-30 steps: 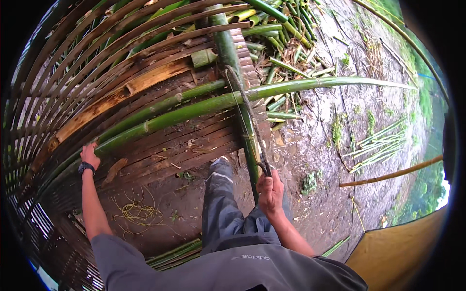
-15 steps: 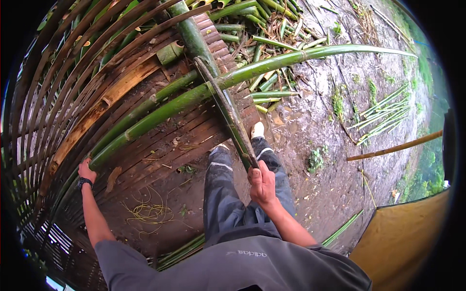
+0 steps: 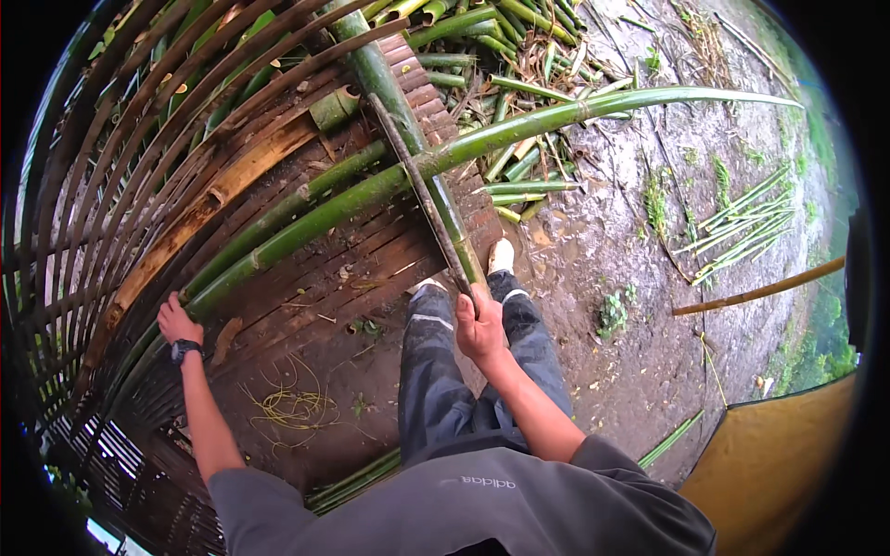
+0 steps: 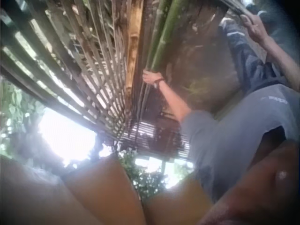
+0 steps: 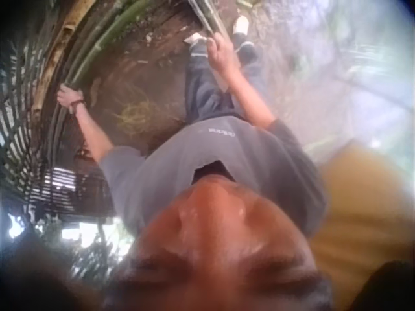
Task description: The person uses a hand saw to cut through bamboo poles and then slides the cut sections into a large woven bamboo frame.
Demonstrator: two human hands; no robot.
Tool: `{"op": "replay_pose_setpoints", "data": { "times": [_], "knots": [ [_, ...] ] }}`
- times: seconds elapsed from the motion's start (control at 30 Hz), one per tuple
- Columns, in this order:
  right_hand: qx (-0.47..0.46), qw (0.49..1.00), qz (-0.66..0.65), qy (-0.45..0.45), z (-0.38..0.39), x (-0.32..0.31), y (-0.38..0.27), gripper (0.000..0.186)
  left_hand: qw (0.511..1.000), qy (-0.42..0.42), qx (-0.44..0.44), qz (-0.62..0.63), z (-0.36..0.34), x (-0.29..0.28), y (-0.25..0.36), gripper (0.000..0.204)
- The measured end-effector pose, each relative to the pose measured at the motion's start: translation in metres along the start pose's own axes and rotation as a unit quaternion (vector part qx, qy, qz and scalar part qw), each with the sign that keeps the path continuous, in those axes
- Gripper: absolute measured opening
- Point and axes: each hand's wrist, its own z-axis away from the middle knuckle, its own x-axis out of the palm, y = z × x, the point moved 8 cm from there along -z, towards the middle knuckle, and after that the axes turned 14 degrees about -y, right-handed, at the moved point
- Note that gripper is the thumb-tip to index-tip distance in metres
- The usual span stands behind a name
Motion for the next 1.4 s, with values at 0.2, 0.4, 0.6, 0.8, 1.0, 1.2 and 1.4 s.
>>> {"op": "replay_pose_setpoints", "data": {
  "times": [0.2,0.4,0.6,0.8,1.0,1.2,1.4],
  "knots": [
    [-0.026,1.000,0.015,-0.005,0.021,-0.007,0.017,0.036,0.953,0.123,0.226,0.161,0.046,-0.098,0.260,0.049],
    [-0.012,1.000,0.005,-0.002,0.050,-0.043,0.042,0.046,0.948,0.141,0.248,0.140,0.069,-0.097,0.306,0.026],
    [0.043,0.999,-0.018,-0.006,0.064,-0.127,0.065,0.035,0.940,0.177,0.261,0.134,0.110,-0.110,0.387,0.024],
    [0.115,0.990,-0.080,-0.004,0.081,-0.197,0.096,0.045,0.963,0.090,0.252,0.044,0.126,-0.106,0.447,0.019],
    [0.110,0.993,-0.027,-0.018,-0.025,-0.191,0.062,0.043,0.966,0.080,0.247,-0.011,0.121,-0.109,0.454,0.017],
    [0.141,0.988,-0.021,-0.055,0.060,-0.207,0.066,0.037,0.972,0.049,0.229,-0.013,0.121,-0.104,0.450,0.018],
    [0.110,0.993,0.004,-0.038,0.005,-0.203,0.039,0.032,0.971,0.047,0.236,-0.001,0.115,-0.100,0.449,0.020]
  ]
}}
